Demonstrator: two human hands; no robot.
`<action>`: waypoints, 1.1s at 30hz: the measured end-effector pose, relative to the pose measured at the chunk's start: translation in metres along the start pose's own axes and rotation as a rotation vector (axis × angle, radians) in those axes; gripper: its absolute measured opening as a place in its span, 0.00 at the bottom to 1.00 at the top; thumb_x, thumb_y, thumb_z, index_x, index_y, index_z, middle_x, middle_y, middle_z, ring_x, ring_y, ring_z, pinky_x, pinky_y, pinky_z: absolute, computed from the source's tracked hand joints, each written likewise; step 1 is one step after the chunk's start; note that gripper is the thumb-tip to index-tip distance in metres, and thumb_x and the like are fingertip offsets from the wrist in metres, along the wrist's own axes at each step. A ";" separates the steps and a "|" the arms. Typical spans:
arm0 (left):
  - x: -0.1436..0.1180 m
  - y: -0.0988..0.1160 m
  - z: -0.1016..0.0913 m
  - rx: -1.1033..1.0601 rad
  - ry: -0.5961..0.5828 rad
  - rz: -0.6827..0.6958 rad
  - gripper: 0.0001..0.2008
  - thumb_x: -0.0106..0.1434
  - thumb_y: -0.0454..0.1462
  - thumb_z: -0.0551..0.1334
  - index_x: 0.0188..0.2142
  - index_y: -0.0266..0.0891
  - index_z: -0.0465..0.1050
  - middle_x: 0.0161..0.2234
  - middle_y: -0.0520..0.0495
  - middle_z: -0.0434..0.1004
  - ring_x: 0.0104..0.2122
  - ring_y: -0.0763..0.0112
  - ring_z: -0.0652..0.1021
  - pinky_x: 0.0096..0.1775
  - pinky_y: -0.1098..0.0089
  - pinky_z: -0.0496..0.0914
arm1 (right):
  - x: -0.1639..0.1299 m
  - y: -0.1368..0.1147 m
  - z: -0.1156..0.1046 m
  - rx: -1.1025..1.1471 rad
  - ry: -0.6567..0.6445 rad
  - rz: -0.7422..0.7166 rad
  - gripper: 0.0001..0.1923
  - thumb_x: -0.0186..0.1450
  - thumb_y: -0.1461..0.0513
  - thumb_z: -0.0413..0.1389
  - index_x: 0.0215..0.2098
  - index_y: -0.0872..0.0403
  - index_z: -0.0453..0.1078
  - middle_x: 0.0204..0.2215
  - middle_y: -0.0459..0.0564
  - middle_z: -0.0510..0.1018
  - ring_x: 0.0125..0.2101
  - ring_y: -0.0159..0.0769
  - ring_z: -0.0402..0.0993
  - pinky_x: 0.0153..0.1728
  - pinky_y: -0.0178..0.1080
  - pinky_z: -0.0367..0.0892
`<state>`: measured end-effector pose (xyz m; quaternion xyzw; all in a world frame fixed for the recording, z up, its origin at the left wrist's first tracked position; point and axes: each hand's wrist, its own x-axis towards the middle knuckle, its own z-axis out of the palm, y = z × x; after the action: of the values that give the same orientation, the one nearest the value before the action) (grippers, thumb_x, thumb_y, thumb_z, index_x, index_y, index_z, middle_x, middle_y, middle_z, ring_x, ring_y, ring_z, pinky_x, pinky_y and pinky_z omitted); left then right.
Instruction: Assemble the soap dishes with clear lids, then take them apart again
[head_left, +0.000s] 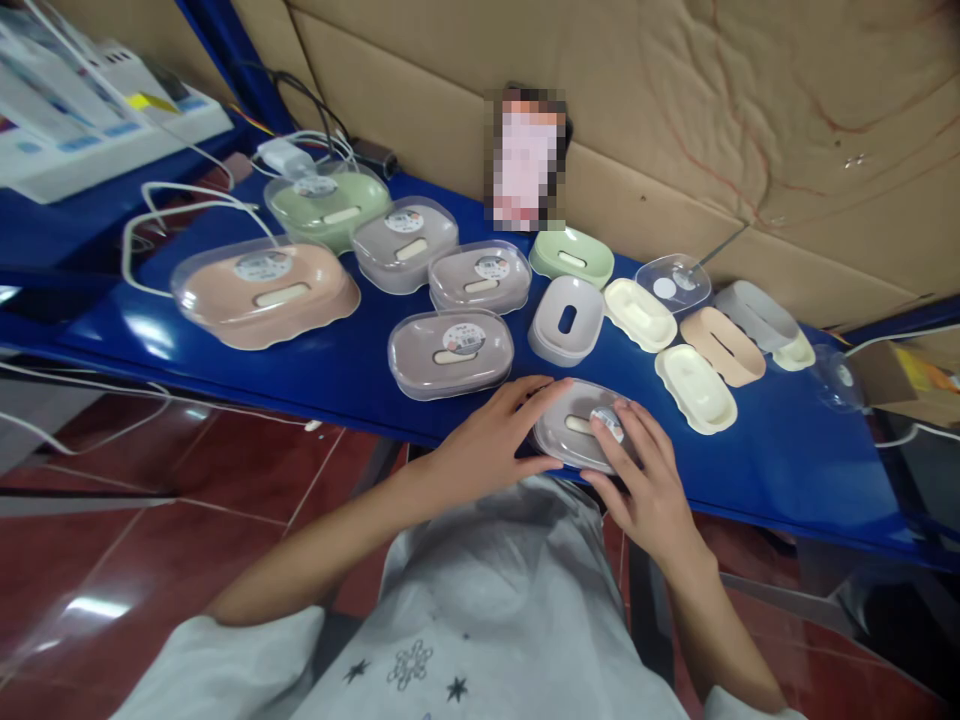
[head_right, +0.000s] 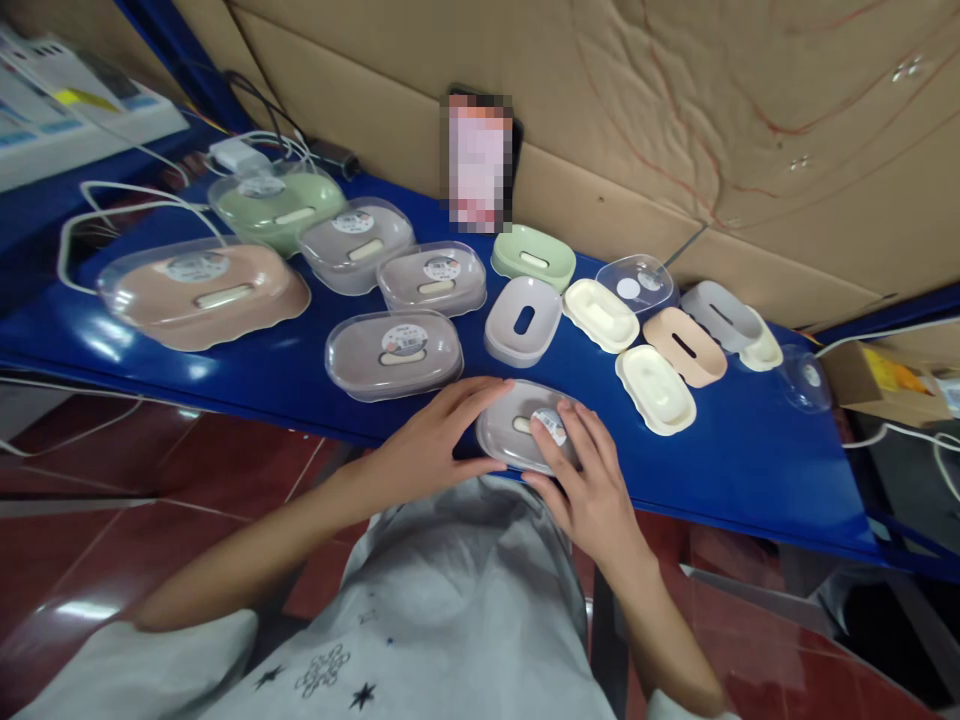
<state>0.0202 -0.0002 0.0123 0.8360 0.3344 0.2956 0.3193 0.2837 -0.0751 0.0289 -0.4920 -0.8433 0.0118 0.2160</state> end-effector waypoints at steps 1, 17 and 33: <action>0.000 0.000 0.000 -0.006 -0.001 -0.007 0.45 0.70 0.47 0.72 0.78 0.55 0.48 0.72 0.40 0.64 0.71 0.49 0.69 0.71 0.45 0.67 | 0.001 0.000 -0.002 0.000 -0.009 -0.001 0.46 0.74 0.58 0.62 0.81 0.32 0.43 0.80 0.45 0.51 0.75 0.62 0.57 0.71 0.71 0.63; 0.000 -0.001 -0.002 -0.014 -0.003 -0.026 0.47 0.68 0.47 0.73 0.78 0.54 0.49 0.70 0.39 0.66 0.69 0.48 0.71 0.70 0.46 0.68 | 0.008 0.003 -0.005 -0.007 -0.026 -0.080 0.43 0.75 0.58 0.61 0.82 0.38 0.46 0.77 0.55 0.57 0.73 0.62 0.60 0.69 0.68 0.65; 0.000 0.000 -0.001 0.044 0.002 -0.001 0.48 0.69 0.49 0.73 0.78 0.53 0.47 0.70 0.37 0.66 0.69 0.47 0.71 0.69 0.44 0.69 | 0.004 0.001 0.010 -0.044 0.030 -0.051 0.45 0.75 0.56 0.62 0.82 0.38 0.44 0.78 0.57 0.57 0.77 0.62 0.51 0.70 0.70 0.62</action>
<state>0.0192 0.0003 0.0129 0.8423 0.3413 0.2889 0.3008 0.2790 -0.0692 0.0206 -0.4749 -0.8524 -0.0196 0.2182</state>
